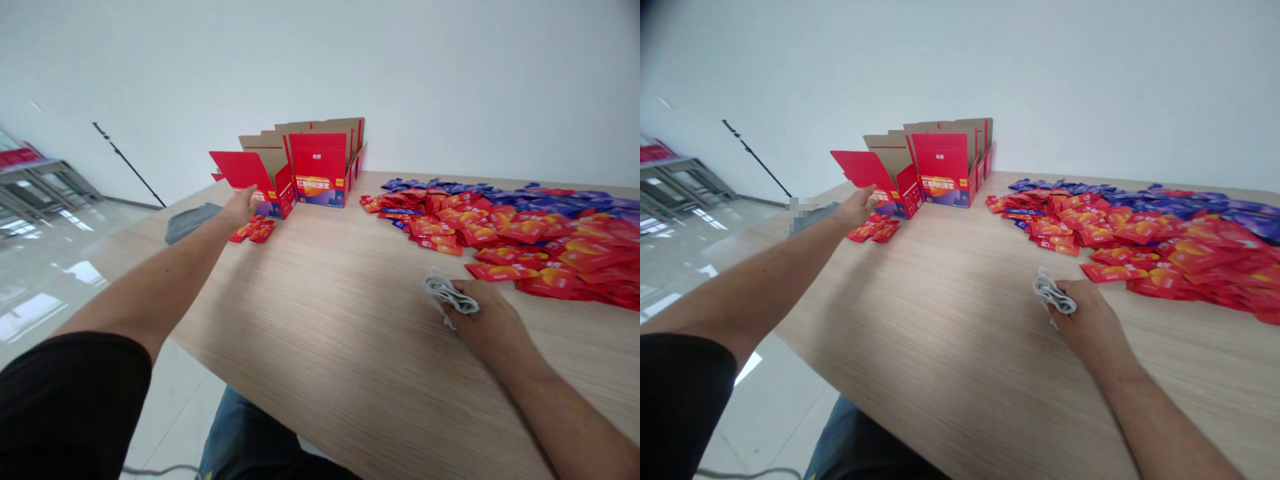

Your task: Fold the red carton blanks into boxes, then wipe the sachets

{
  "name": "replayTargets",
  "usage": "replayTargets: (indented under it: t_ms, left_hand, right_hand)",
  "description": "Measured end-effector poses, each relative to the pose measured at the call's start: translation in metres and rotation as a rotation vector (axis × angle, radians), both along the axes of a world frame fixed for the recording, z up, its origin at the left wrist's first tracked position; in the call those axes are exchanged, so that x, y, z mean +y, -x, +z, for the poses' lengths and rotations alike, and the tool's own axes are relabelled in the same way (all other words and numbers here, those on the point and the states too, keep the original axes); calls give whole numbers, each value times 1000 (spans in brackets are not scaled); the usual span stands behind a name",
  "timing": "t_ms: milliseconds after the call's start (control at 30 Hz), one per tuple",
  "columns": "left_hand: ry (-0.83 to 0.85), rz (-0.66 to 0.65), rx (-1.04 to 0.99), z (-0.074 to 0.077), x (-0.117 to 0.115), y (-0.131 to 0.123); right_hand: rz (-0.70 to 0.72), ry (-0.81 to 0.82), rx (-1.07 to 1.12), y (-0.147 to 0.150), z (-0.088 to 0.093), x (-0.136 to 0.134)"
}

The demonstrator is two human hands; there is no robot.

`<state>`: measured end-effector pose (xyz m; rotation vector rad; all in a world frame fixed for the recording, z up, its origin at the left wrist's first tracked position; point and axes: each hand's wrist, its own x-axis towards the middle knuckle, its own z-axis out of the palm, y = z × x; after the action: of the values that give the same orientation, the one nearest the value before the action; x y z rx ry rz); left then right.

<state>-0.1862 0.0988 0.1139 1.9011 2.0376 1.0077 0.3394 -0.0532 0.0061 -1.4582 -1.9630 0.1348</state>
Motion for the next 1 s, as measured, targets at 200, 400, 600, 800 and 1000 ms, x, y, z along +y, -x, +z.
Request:
replayTargets:
  t_ms: [200, 400, 600, 800, 1000]
  left_hand:
    - [-216, 86, 101, 7, -14, 12]
    - [-145, -151, 97, -30, -34, -57]
    - [93, -476, 14, -64, -43, -173]
    - [147, -734, 48, -84, -40, -298]
    - [222, -906, 254, -76, -25, -406]
  right_hand:
    - [25, 41, -53, -1, -7, 1]
    - [105, 146, -132, 10, 2, -9]
    - [209, 323, -298, 18, 16, -18]
    - [198, 325, -341, 20, 20, -20]
    - [208, 333, -343, 21, 20, -19]
